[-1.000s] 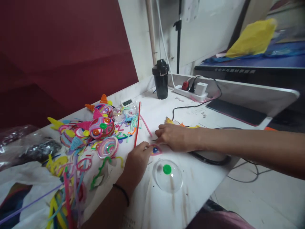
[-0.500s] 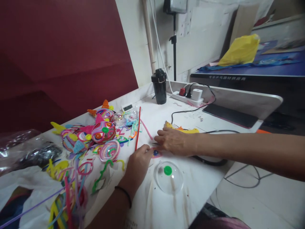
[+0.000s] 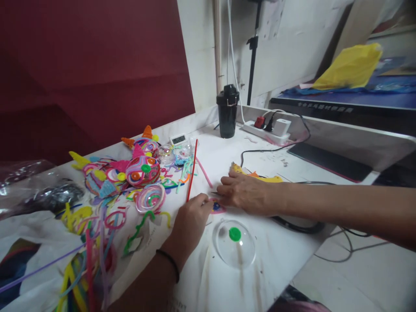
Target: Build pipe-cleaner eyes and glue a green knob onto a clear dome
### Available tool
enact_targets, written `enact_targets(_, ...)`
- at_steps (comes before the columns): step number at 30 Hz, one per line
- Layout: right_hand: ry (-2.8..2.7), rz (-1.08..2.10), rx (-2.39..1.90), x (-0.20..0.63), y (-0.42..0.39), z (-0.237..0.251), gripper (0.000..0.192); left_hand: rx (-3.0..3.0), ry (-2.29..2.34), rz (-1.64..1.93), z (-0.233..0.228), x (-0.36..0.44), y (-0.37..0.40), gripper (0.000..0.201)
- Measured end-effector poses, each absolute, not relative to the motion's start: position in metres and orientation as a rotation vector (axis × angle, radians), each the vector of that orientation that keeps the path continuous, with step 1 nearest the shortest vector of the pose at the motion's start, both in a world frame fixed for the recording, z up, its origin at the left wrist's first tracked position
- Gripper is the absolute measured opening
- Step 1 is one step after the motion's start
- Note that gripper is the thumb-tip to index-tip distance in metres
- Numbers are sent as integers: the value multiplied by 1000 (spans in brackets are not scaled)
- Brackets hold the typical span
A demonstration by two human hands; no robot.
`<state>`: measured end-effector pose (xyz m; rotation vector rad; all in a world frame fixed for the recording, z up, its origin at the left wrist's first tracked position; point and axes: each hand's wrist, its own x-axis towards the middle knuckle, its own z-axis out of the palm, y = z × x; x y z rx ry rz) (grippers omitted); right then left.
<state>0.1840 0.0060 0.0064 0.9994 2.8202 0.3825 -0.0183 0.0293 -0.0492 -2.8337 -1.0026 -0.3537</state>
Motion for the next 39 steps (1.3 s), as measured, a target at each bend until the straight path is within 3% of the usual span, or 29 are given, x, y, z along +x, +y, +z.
enact_targets(14,2903,299,941,184,12,1,7,-2891,-1031,-395,-50,-17,29,21)
enact_targets(30,3020,284,846,184,16,-6,20,-2950,-919,-471,-60,-21,30,18)
enact_targets(39,3011,297,838,179,15,-8,12,-2934,-887,-469,-52,-20,28,14)
